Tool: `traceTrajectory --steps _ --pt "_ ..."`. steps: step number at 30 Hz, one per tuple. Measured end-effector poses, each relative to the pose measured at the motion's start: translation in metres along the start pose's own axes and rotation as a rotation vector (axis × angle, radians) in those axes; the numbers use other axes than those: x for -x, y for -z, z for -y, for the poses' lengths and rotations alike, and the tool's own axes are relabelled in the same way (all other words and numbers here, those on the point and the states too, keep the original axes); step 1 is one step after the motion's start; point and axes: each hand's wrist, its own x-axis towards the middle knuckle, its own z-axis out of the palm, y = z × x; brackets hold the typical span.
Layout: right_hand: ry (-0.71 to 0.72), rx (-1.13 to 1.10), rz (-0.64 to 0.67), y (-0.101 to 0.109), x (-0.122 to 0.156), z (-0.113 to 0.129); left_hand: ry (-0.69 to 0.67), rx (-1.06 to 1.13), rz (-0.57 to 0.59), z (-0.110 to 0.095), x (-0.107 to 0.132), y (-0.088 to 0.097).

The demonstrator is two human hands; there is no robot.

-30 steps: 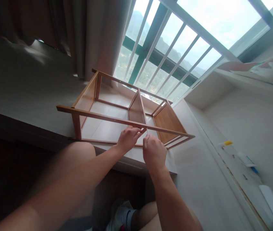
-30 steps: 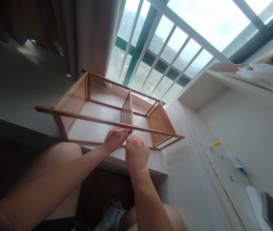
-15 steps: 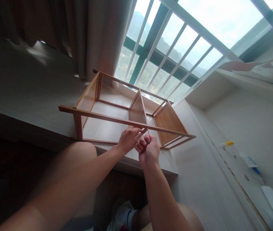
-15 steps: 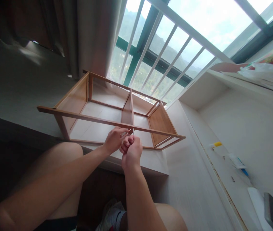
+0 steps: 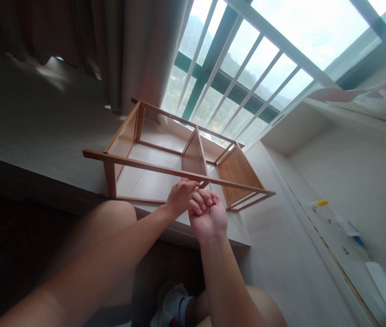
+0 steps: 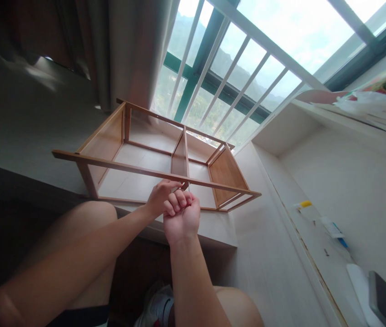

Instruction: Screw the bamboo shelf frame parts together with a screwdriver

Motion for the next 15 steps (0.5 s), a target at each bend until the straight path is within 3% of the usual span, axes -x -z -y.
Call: traceTrajectory --steps 6,9,15 --pt "0.068 0.325 -0.171 0.014 -0.006 -0.008 -0.057 -0.07 -0.042 0.004 -0.003 -0.005" --pt "0.203 0.656 -0.251 0.03 -0.014 -0.013 -0.064 -0.099 -0.039 0.006 -0.003 -0.007" --pt "0.475 1.374 -0.252 0.045 -0.017 -0.006 -0.067 -0.104 -0.041 0.007 -0.004 -0.009"
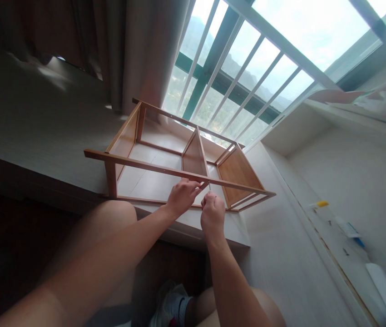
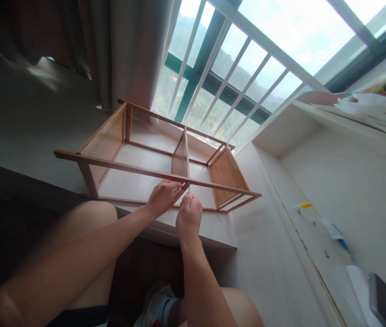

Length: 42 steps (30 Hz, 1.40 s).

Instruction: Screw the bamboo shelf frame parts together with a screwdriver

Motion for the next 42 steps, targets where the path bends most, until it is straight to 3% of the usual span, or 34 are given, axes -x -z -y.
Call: traceTrajectory --steps 9,32,42 --pt "0.113 0.311 0.031 0.007 0.002 0.008 0.009 0.008 0.003 -0.001 0.0 0.001" --pt "0.154 0.591 0.044 0.016 0.0 0.011 0.028 0.01 -0.002 -0.003 0.0 0.002" --pt "0.205 0.87 0.121 0.023 -0.002 0.026 0.03 0.026 -0.03 -0.006 0.0 0.003"
